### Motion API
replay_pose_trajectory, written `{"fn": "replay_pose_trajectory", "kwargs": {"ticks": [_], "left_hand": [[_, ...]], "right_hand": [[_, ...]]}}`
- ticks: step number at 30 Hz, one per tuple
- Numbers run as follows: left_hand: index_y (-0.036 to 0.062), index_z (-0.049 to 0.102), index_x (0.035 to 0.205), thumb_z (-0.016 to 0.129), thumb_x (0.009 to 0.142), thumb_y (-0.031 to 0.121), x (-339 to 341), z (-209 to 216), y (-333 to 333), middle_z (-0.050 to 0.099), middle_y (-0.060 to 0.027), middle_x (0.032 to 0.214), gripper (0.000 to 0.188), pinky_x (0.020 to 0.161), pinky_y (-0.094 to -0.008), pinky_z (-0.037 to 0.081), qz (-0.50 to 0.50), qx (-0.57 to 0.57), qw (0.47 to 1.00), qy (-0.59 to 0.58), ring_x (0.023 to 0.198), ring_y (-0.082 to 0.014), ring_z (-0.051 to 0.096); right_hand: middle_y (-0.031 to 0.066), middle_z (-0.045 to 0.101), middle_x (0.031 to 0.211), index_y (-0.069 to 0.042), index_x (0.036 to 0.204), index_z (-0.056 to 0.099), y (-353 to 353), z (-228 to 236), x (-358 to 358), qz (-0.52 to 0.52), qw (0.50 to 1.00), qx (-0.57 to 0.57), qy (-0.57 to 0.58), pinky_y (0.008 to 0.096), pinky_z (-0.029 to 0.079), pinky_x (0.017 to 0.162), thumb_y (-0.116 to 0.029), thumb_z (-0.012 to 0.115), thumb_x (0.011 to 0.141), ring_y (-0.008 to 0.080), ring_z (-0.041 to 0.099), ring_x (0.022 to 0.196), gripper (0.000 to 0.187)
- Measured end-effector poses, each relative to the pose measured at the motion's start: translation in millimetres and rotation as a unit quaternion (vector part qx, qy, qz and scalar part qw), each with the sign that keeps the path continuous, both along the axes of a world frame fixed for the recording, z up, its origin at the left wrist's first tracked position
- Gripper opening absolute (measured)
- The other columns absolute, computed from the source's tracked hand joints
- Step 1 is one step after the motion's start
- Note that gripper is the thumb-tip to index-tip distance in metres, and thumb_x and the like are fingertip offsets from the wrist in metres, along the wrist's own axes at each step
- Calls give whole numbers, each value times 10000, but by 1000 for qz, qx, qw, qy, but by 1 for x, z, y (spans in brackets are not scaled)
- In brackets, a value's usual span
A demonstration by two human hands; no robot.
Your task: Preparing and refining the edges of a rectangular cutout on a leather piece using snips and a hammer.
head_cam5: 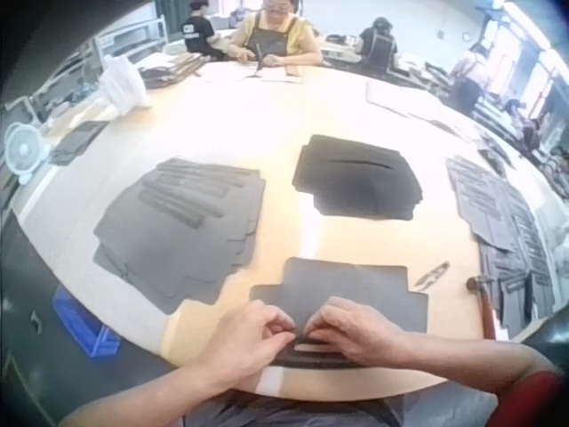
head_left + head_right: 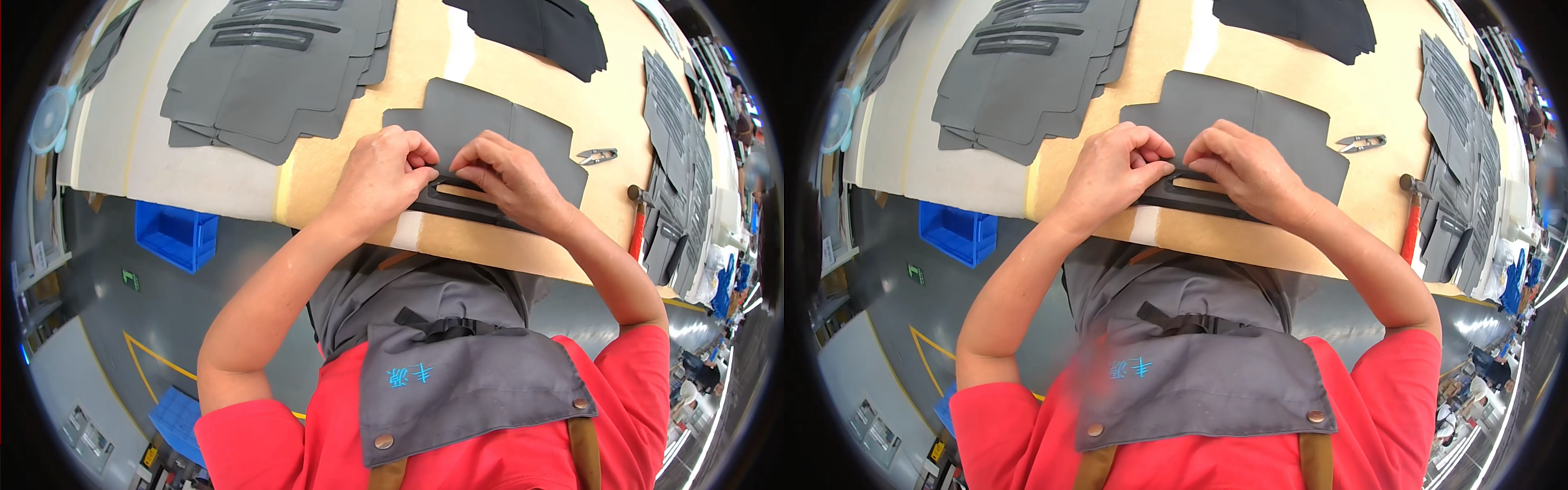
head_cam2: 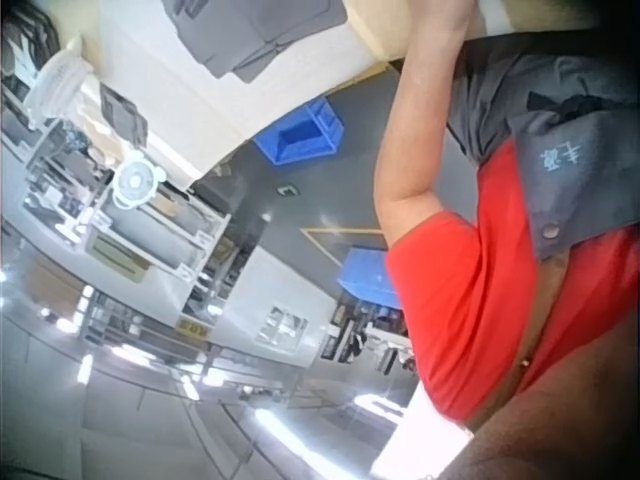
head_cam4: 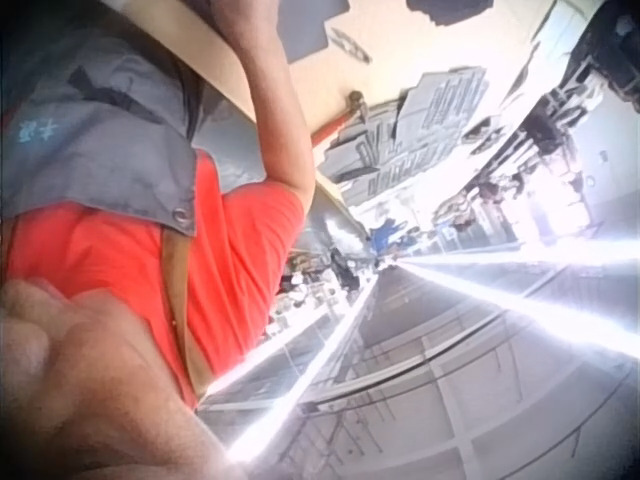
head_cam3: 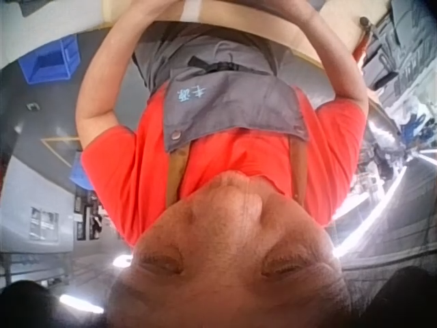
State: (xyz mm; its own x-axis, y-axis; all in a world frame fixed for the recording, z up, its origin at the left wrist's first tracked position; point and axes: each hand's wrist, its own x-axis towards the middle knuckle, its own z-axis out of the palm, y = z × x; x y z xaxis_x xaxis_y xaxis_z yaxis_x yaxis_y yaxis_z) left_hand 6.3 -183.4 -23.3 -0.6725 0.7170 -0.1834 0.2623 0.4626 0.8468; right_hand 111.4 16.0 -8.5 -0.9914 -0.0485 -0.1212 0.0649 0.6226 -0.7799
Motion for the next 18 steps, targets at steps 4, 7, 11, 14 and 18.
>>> {"fn": "replay_pose_trajectory", "kwargs": {"ticks": [4, 7, 11, 14, 18], "left_hand": [[14, 757, 992, 778, 837, 82, 0, 1, 0, 682, -53, 891, 170, 719, -290, 544, 7, -20, 1000, -6, 734, -120, 638], [17, 746, 946, 758, 828, 73, 0, 4, 1, 664, -105, 876, 131, 760, -359, 550, 7, -6, 1000, -23, 775, -209, 662], [17, 745, 944, 758, 830, 63, 0, 5, 2, 661, -100, 879, 123, 748, -350, 550, 3, -12, 1000, -23, 774, -199, 663], [15, 756, 991, 781, 837, 73, 0, 3, 1, 681, -49, 899, 167, 710, -287, 545, 4, -14, 999, -32, 720, -115, 637], [16, 753, 992, 786, 832, 74, -1, 3, 1, 685, -47, 893, 173, 708, -287, 548, 1, -13, 1000, -21, 711, -116, 639]], "right_hand": [[92, 601, 937, -25, 990, 654, -8, -2, -1, 4, 1000, -1, 0, 356, 508, 748, -95, 675, 967, 228, 617, 814, 76], [94, 594, 914, -23, 980, 648, -9, -1, -6, 4, 1000, 1, -28, 355, 504, 736, -111, 689, 958, 225, 610, 793, 100], [103, 586, 893, -21, 952, 638, -8, 0, -10, 9, 999, -2, -37, 364, 499, 716, -126, 710, 942, 236, 601, 772, 128], [114, 617, 887, -30, 916, 627, -6, 3, -17, 29, 997, 22, -64, 406, 513, 761, -134, 707, 918, 291, 630, 851, 131], [120, 635, 881, -31, 914, 634, -3, 1, -20, 37, 997, 14, -64, 423, 514, 759, -129, 712, 903, 309, 634, 860, 126]]}}
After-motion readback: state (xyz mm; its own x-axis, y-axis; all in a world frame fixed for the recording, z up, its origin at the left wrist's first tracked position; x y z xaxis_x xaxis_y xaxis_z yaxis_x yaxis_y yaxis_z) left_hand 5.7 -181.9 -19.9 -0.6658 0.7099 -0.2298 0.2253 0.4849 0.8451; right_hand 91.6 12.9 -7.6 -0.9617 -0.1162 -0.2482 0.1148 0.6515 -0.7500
